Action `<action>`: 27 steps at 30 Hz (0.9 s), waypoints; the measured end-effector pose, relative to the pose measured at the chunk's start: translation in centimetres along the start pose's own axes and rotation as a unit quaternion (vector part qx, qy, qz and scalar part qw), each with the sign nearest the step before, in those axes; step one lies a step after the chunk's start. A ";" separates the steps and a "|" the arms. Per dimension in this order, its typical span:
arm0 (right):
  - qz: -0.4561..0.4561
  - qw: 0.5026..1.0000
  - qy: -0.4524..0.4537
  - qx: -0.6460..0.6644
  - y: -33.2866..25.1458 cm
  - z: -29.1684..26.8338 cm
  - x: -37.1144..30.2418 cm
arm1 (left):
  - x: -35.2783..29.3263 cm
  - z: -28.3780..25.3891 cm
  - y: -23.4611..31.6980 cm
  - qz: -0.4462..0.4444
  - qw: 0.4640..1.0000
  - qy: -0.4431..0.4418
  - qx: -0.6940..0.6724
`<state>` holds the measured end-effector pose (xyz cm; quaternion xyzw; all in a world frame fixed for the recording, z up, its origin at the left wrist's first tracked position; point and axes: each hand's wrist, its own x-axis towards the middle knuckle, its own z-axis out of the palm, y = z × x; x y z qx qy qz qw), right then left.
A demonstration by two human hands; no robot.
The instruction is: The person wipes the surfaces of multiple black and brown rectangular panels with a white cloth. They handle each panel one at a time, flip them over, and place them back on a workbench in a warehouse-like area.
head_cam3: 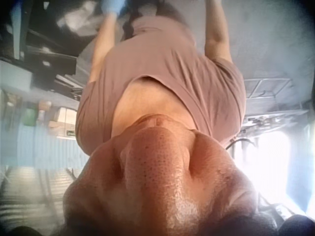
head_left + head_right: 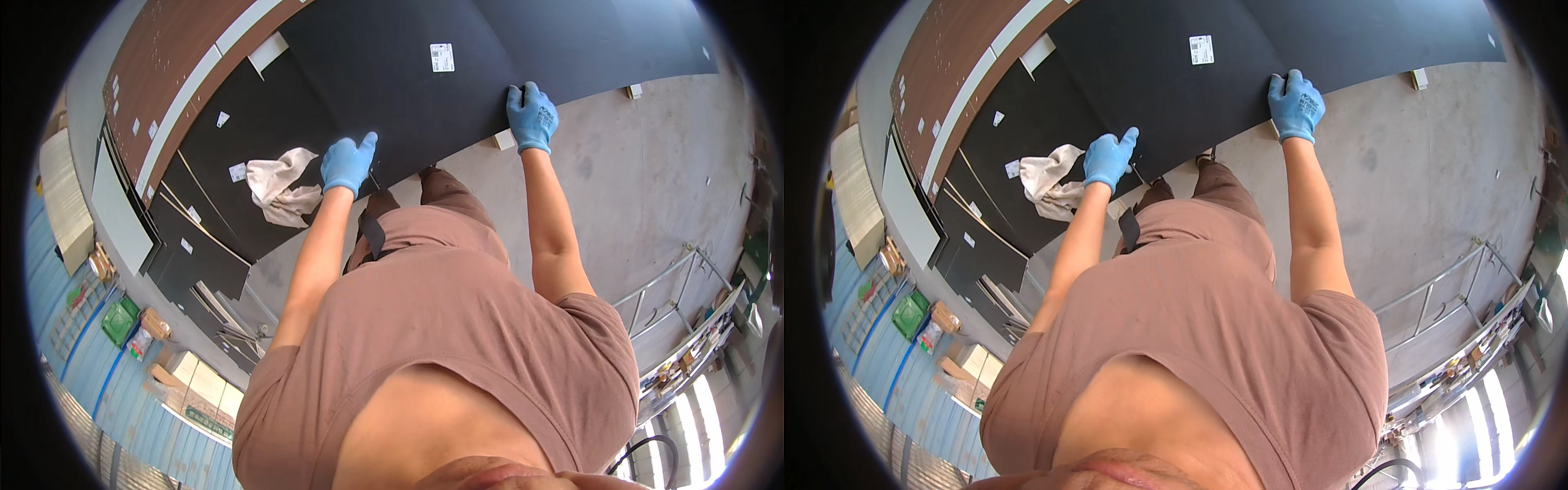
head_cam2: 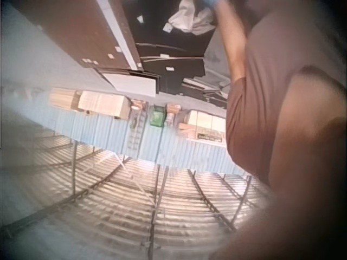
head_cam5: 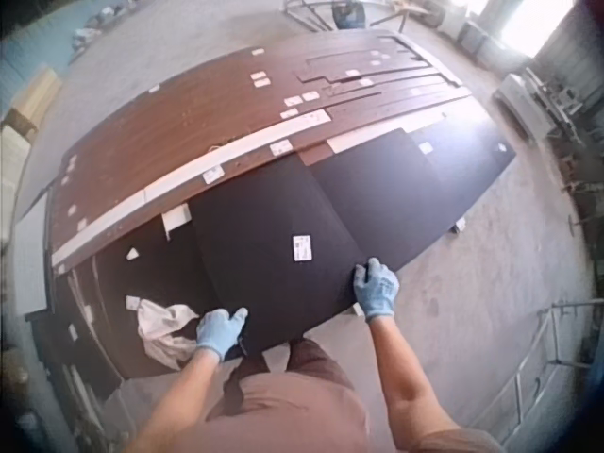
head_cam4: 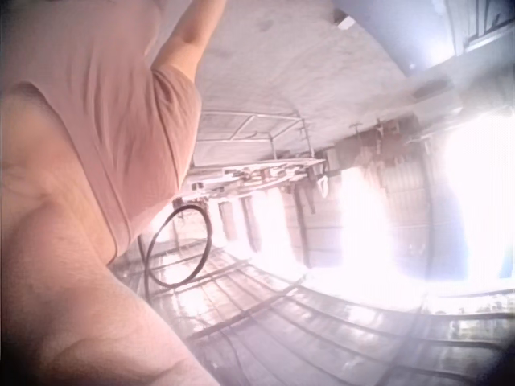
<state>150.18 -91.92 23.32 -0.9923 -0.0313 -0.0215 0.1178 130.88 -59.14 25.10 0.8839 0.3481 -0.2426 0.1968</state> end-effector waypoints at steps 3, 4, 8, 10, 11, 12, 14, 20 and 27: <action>-0.029 0.999 -0.011 -0.026 0.3 -0.7 0.4 | 0.3 0.0 0.4 0.009 1.000 -0.001 0.024; -0.033 0.999 -0.016 -0.023 0.4 -0.8 0.5 | 0.5 0.1 0.5 0.012 1.000 0.002 0.026; -0.055 0.998 -0.035 -0.002 1.3 -0.6 1.2 | 1.1 0.5 0.3 0.004 0.999 -0.009 0.037; -0.063 0.997 -0.043 0.002 1.7 -0.4 1.3 | 0.8 0.4 0.2 0.006 0.999 -0.005 0.031; -0.067 0.997 -0.046 -0.001 1.8 -0.3 1.2 | 0.6 0.3 0.4 0.007 0.999 -0.001 0.032; -0.077 0.996 -0.044 -0.002 1.9 -0.3 1.1 | 0.3 0.0 0.5 0.009 0.999 0.003 0.033; -0.094 0.995 -0.032 -0.007 1.9 -0.2 0.7 | -0.5 -0.6 1.0 0.012 0.999 0.008 0.043; -0.101 0.992 -0.073 -0.036 1.5 -0.8 -0.1 | -4.1 -2.7 1.2 0.046 0.998 0.042 -0.030; -0.174 0.983 -0.002 -0.056 -0.7 -2.3 0.2 | -6.7 0.0 -2.7 0.284 0.948 0.131 0.064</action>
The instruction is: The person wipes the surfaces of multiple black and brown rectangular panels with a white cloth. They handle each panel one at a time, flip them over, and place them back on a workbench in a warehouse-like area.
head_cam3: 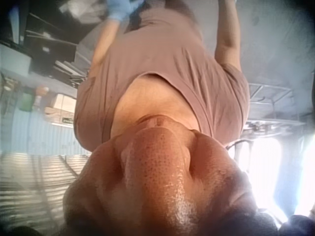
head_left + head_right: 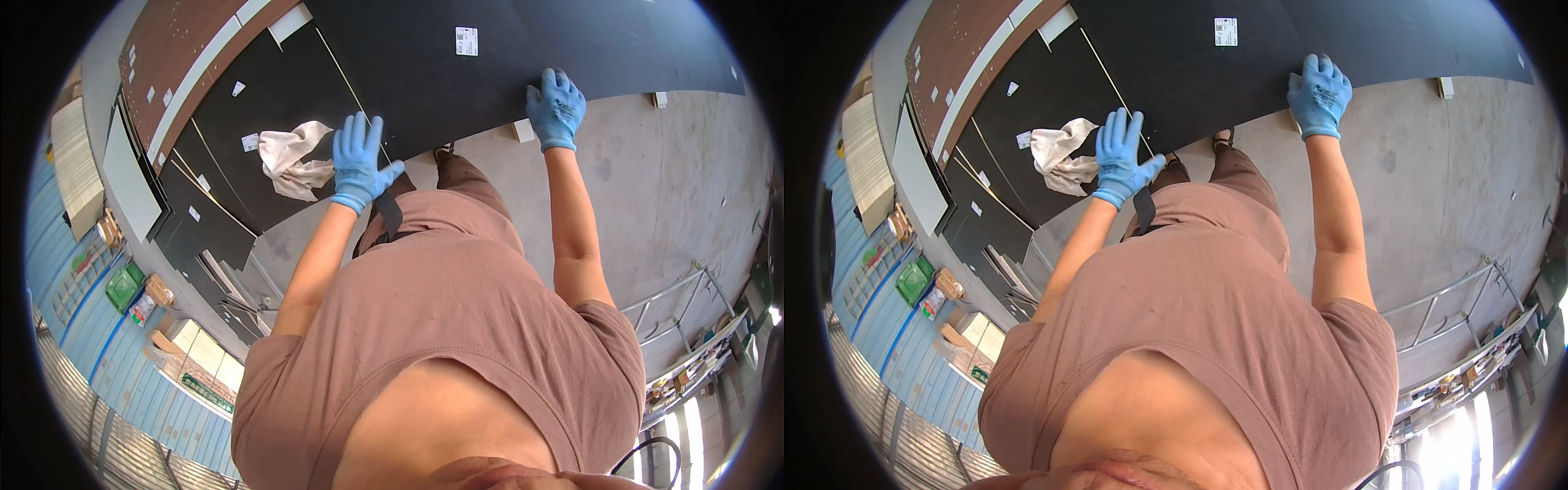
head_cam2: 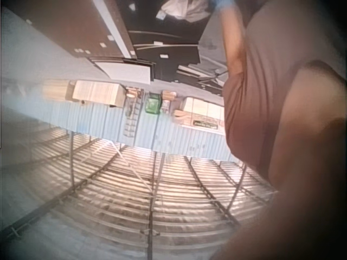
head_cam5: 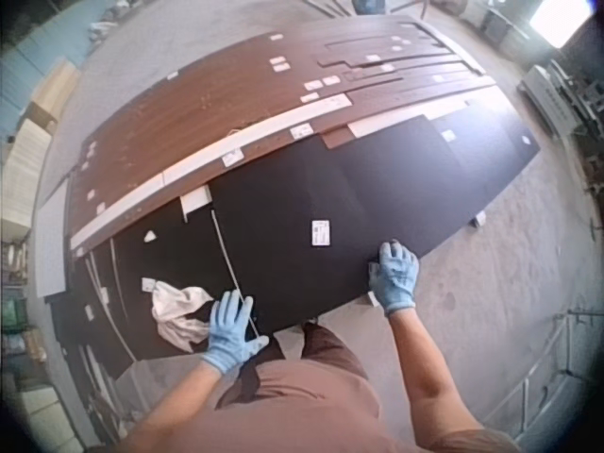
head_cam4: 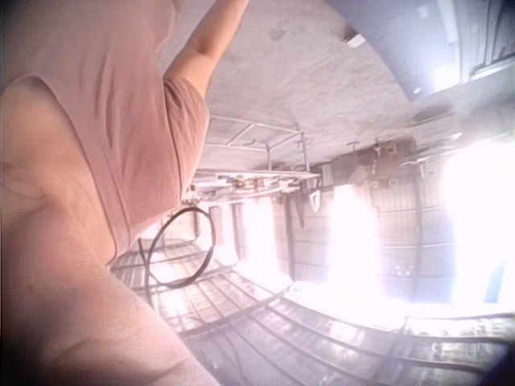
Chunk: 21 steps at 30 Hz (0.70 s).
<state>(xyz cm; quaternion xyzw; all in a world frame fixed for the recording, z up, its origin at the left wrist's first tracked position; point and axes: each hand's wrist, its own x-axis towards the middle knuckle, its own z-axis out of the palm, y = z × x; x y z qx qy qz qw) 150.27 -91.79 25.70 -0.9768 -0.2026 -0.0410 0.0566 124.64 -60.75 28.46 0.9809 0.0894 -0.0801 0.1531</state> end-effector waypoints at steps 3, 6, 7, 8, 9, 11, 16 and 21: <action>-0.123 0.990 0.052 0.045 -2.6 0.0 0.4 | -1.4 2.2 -0.8 0.043 0.997 -0.046 0.048; -0.198 0.975 0.007 0.102 -6.5 1.4 -0.7 | -1.8 4.1 -1.6 0.059 0.997 0.025 0.039; -0.217 0.970 -0.009 0.110 -7.4 2.0 -1.5 | -1.8 4.5 -1.7 0.062 0.997 0.038 0.030; -0.205 0.972 -0.058 0.101 -8.3 2.5 -2.5 | -1.8 4.7 -1.9 0.061 0.997 0.038 0.027; -0.196 0.973 -0.061 0.104 -8.8 3.0 -3.1 | -1.8 4.9 -2.1 0.061 0.997 0.039 0.025; -0.190 0.974 -0.062 0.111 -8.8 3.6 -4.1 | -1.8 4.9 -2.1 0.064 0.996 0.048 0.027; -0.194 0.972 -0.057 0.121 -8.2 4.2 -4.6 | -1.8 4.5 -2.1 0.067 0.996 0.041 0.038; -0.219 0.966 -0.051 0.128 -7.4 4.2 -3.8 | -1.8 4.4 -2.4 0.071 0.996 0.035 0.038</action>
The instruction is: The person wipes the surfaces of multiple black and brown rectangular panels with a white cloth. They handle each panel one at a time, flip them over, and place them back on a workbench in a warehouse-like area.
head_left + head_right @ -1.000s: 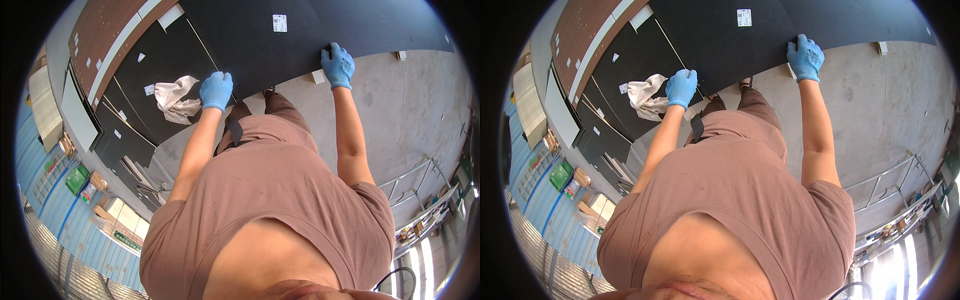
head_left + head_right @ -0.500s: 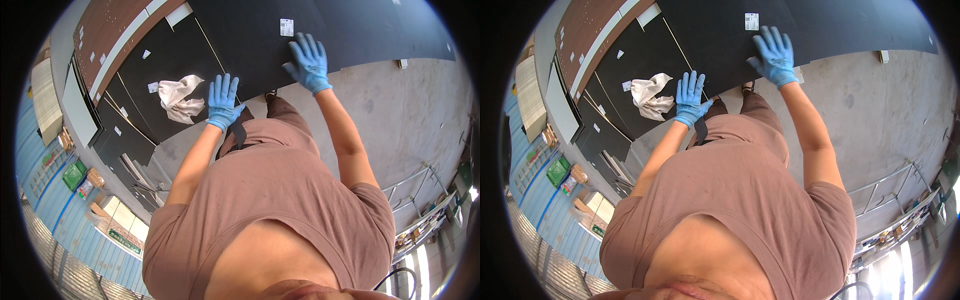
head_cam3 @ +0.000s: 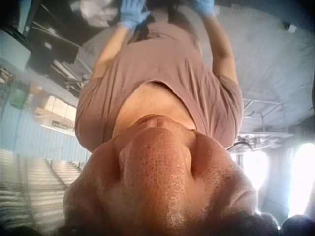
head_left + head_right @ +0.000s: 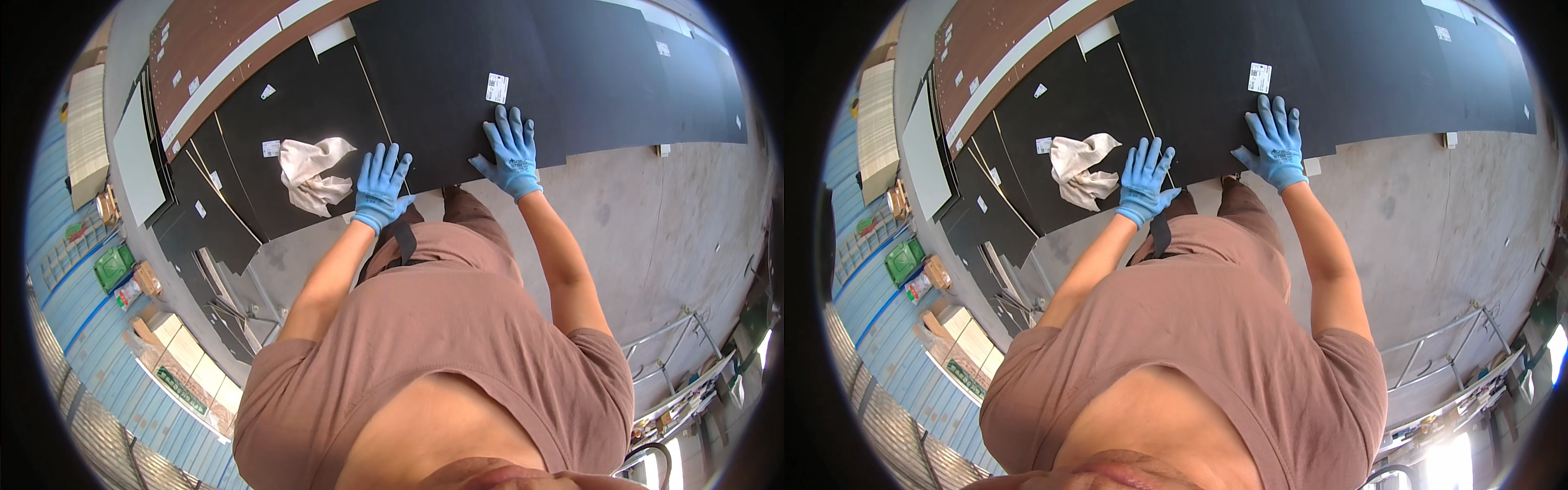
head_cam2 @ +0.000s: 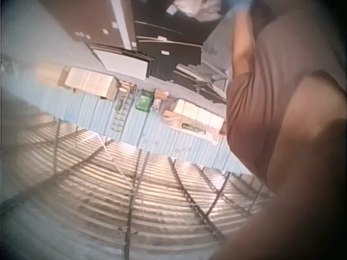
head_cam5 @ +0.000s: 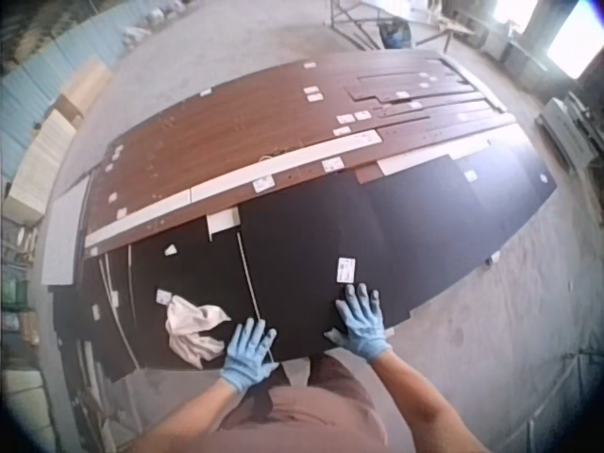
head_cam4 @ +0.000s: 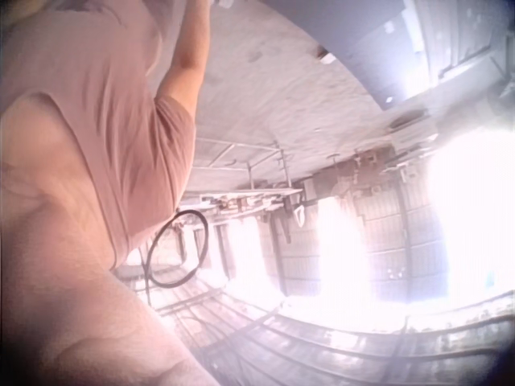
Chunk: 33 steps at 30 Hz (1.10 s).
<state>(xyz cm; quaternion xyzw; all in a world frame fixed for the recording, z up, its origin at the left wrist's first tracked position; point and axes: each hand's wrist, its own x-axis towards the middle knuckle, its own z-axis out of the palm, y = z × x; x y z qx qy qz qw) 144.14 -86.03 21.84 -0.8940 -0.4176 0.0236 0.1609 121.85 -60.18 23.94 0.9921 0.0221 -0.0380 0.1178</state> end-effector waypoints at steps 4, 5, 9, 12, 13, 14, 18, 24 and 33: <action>-0.023 1.000 0.009 0.010 0.9 -0.1 0.5 | 0.0 -0.1 -0.1 0.002 1.000 0.004 -0.012; -0.025 1.000 0.009 0.010 1.0 -0.1 0.5 | 0.1 -0.2 -0.1 0.000 1.000 0.009 -0.018; -0.025 1.000 0.011 0.001 0.8 -0.3 0.7 | 0.3 -0.3 0.0 -0.004 1.000 0.008 -0.019; -0.023 1.000 0.008 0.002 0.7 -0.3 0.7 | 0.3 -0.3 0.0 -0.009 0.999 0.017 -0.035; -0.028 1.000 0.012 0.004 0.7 -0.3 0.7 | 0.2 -0.2 0.0 -0.006 0.999 0.025 -0.042; -0.033 0.999 0.025 0.009 0.7 -0.2 0.8 | 0.2 -0.1 0.1 -0.005 0.998 0.026 -0.051; -0.024 0.999 0.021 0.004 0.6 0.1 0.8 | 0.2 0.6 0.3 -0.010 0.998 0.025 -0.055; -0.025 0.999 0.030 0.003 0.4 0.3 1.0 | 0.1 1.7 0.5 -0.015 0.999 0.034 -0.004; -0.017 1.000 -0.004 -0.002 0.1 -0.4 0.9 | 0.2 1.9 0.3 0.009 0.999 0.053 0.003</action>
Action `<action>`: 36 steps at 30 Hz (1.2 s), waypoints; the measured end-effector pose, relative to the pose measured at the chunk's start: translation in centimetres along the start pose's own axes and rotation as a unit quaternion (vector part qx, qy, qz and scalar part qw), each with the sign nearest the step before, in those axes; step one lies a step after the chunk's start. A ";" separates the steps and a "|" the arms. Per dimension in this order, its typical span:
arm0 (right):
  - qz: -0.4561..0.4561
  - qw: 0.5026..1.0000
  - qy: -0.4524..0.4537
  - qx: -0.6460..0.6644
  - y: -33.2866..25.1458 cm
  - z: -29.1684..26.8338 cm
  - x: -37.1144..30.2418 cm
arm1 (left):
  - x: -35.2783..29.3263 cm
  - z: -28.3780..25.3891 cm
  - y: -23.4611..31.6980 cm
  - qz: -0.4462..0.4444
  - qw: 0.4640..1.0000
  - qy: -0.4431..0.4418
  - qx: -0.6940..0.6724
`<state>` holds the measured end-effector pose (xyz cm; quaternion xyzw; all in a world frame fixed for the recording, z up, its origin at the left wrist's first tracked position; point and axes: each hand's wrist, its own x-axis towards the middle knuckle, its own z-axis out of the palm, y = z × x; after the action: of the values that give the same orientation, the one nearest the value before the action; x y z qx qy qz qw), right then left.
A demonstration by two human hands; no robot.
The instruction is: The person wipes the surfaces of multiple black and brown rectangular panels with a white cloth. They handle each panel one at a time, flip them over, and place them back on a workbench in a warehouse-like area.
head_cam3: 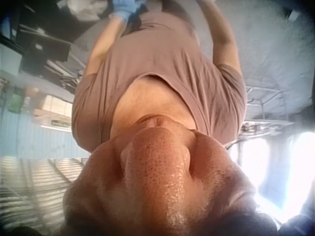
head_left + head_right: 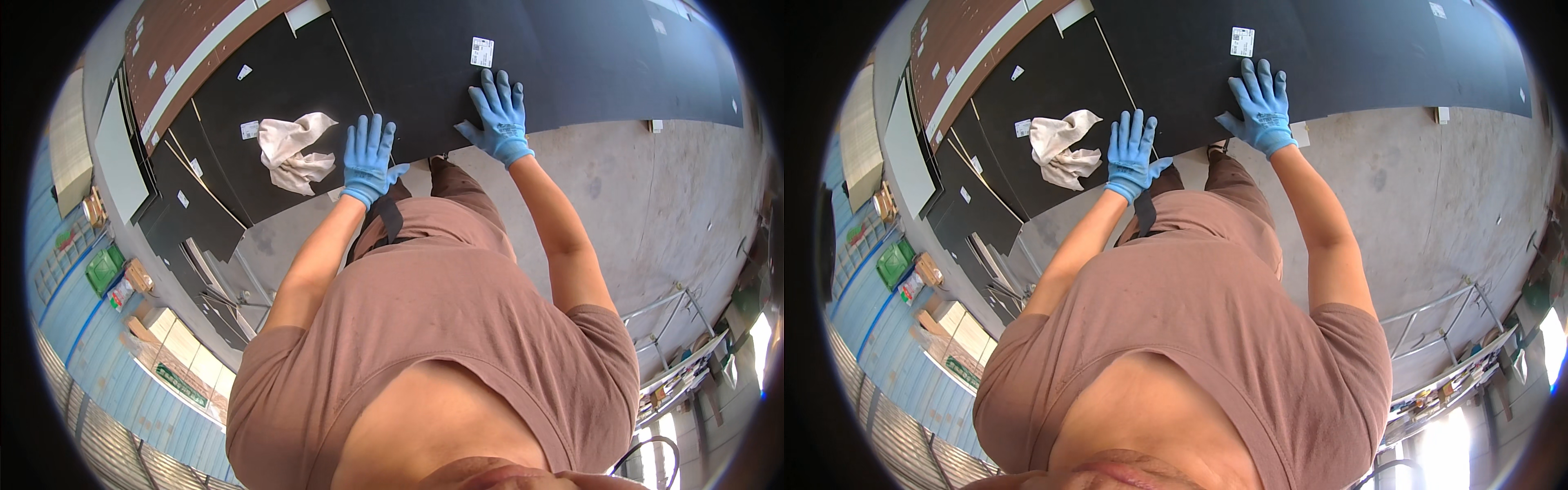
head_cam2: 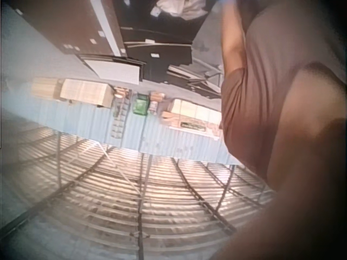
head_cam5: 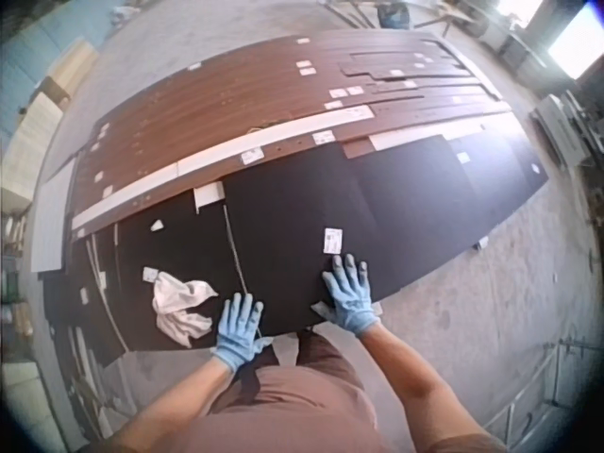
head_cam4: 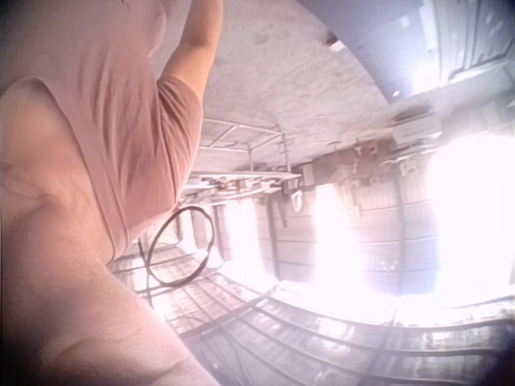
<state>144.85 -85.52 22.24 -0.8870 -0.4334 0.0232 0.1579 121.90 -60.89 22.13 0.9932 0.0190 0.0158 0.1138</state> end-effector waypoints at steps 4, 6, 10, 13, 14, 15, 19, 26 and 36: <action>-0.018 1.000 0.017 0.011 -0.5 -1.0 0.6 | 0.2 -0.7 0.2 -0.031 0.998 -0.043 0.020; -0.032 0.999 0.013 0.002 -1.0 -1.4 0.9 | 0.1 -1.5 0.5 -0.035 0.998 -0.031 0.031; -0.024 0.999 -0.006 -0.031 -1.7 -1.3 1.2 | -0.1 -3.2 0.7 -0.046 0.998 0.003 -0.050; -0.023 0.998 -0.019 -0.051 -1.5 -1.2 1.1 | -1.5 -4.7 -0.2 -0.036 0.992 0.072 -0.098; -0.028 0.998 -0.016 -0.053 -1.3 -1.2 1.1 | -2.6 -5.2 -0.9 -0.070 0.985 0.121 -0.105; -0.023 0.998 -0.019 -0.055 -1.2 -1.2 1.1 | -4.1 -5.7 -2.3 -0.145 0.970 0.141 -0.131; 0.026 0.993 -0.013 -0.115 -2.1 -1.1 1.2 | -14.3 -6.4 -11.8 -0.549 0.755 0.356 -0.033; -0.048 0.994 0.077 -0.067 -13.2 -0.2 3.9 | -37.5 -5.5 -30.4 -0.726 0.153 0.554 -0.378; -0.206 0.944 0.019 0.257 -42.9 4.4 9.9 | -43.4 -8.1 -30.7 -0.506 0.050 0.603 -0.615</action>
<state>117.58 -52.01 31.86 -0.7082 -0.5826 0.0837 0.3899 77.18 -30.96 21.83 -0.0394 0.5620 0.5542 0.6127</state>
